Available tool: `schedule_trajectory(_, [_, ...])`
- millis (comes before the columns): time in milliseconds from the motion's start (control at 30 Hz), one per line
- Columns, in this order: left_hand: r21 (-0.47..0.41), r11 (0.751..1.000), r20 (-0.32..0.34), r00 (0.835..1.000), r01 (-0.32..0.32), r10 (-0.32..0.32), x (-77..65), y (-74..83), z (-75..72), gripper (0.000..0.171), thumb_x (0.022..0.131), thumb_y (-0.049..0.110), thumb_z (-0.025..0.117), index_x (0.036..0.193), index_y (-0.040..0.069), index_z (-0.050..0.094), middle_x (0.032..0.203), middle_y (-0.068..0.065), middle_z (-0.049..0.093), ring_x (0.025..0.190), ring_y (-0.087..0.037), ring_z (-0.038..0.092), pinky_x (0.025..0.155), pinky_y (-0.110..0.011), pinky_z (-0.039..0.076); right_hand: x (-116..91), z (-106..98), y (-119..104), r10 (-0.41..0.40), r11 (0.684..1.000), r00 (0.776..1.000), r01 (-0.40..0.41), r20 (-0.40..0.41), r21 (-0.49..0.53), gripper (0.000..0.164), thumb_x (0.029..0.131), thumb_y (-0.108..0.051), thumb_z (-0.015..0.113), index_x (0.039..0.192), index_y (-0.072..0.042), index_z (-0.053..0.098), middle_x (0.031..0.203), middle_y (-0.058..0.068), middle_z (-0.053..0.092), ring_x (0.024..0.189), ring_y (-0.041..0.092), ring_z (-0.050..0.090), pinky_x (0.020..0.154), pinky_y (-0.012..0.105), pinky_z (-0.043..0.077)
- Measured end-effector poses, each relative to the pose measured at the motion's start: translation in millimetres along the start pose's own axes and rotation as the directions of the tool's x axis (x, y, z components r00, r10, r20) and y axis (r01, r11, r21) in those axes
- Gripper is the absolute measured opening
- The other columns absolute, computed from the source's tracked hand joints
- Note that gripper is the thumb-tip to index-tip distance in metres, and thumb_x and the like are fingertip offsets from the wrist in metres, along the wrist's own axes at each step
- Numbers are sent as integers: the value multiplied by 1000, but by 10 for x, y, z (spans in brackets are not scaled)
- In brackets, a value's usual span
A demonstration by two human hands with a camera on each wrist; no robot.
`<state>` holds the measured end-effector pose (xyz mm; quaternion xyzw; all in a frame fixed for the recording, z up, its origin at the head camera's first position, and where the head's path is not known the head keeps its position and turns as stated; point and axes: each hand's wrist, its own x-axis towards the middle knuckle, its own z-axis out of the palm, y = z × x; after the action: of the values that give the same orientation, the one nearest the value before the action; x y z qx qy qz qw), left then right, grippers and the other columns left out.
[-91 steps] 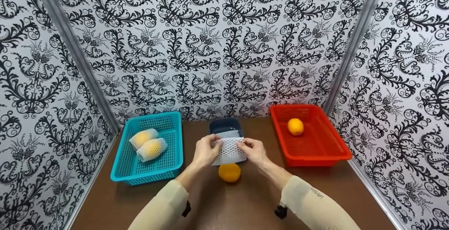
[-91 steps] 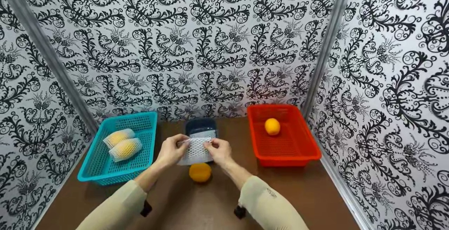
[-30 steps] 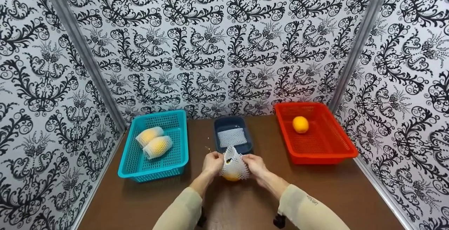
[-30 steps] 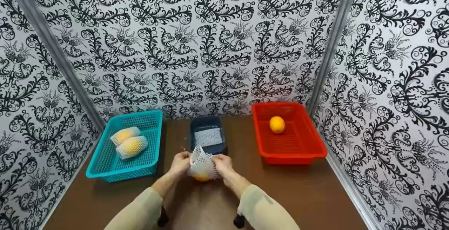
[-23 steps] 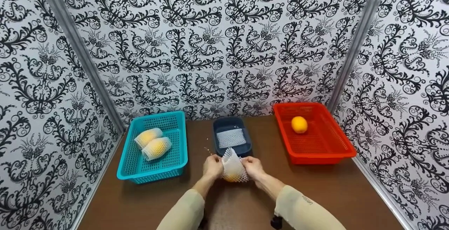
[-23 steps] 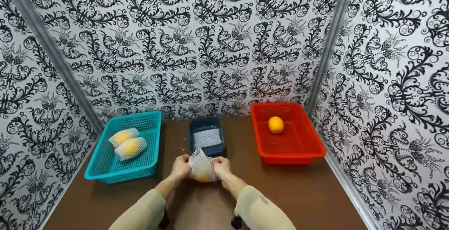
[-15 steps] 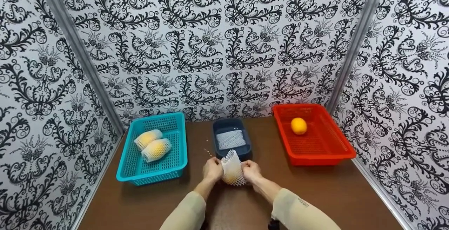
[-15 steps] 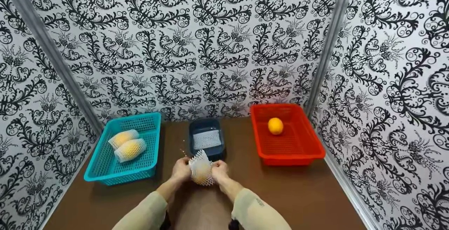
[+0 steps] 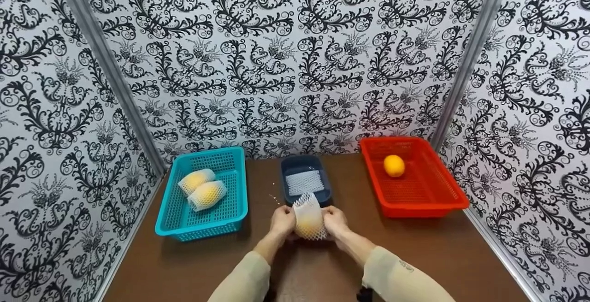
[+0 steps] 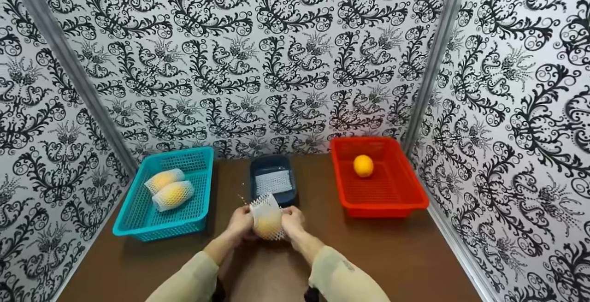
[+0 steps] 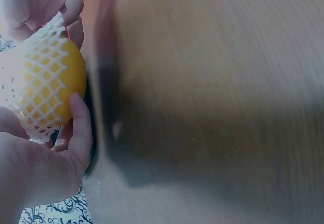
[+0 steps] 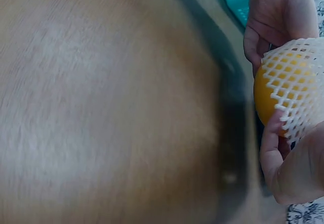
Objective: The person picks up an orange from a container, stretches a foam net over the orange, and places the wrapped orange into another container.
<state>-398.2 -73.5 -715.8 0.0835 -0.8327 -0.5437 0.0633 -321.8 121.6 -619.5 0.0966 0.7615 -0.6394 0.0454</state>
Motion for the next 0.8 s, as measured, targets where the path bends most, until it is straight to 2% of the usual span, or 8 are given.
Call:
schedule_trajectory(33, [-21,1000,6,1000,6,-6,-34,57,-12,27,102,28,57,84,15,74,93,-9,74,87,-23,67,70,-38,60,4,-15,-14,-7,1000,1000,7,-12,5,26,107,-22,57,119,-8,76,124,22,69,99,30,68,69,47,65])
schedule_trajectory(133, [-169,983,85,994,76,-63,-311,439,-171,27,102,23,54,94,6,74,95,-14,70,83,-24,68,65,-47,67,42,-40,-15,-57,998,997,57,-57,-6,25,103,-24,61,113,-10,79,117,19,72,98,29,69,71,46,63])
schedule_trajectory(233, [-283,944,186,976,167,-116,-613,832,-345,28,102,17,48,100,1,70,96,-15,65,79,-25,69,70,-56,70,122,-39,26,-120,993,986,117,-114,-34,24,100,-25,64,108,-11,82,113,16,77,100,29,69,81,43,59])
schedule_trajectory(300, [-337,915,246,959,223,-143,-742,1000,-420,26,104,17,46,101,2,67,94,-11,63,78,-24,69,73,-57,70,155,-49,43,-164,986,977,157,-134,-63,24,99,-25,64,105,-12,83,110,14,80,101,27,69,86,38,55])
schedule_trajectory(367, [-373,888,289,943,268,-163,-784,1068,-446,22,105,17,47,100,6,65,89,-5,63,75,-20,67,73,-51,70,113,-56,-35,-177,984,975,170,-134,-62,25,100,-25,63,106,-11,82,111,14,80,102,29,69,88,38,54])
schedule_trajectory(533, [-459,815,370,910,354,-186,-783,1100,-468,15,107,18,52,106,11,65,79,-1,68,72,-18,68,68,-40,62,-164,-74,-372,-118,993,986,117,-120,-11,27,106,-22,63,115,-4,80,122,17,78,114,30,68,94,36,51])
schedule_trajectory(667, [-507,777,408,898,375,-167,-781,1110,-495,22,109,21,58,120,6,69,89,-6,74,85,-26,74,78,-51,65,-212,-78,-440,-108,994,988,111,-115,20,26,108,-21,64,115,-3,80,118,14,78,111,26,67,91,31,49])
schedule_trajectory(800, [-543,754,408,901,370,-149,-785,1125,-504,33,109,21,60,133,0,67,101,-13,76,98,-33,77,91,-64,66,-198,-75,-435,-106,993,988,112,-116,47,26,108,-21,64,114,-2,81,115,13,79,110,25,67,91,31,49])
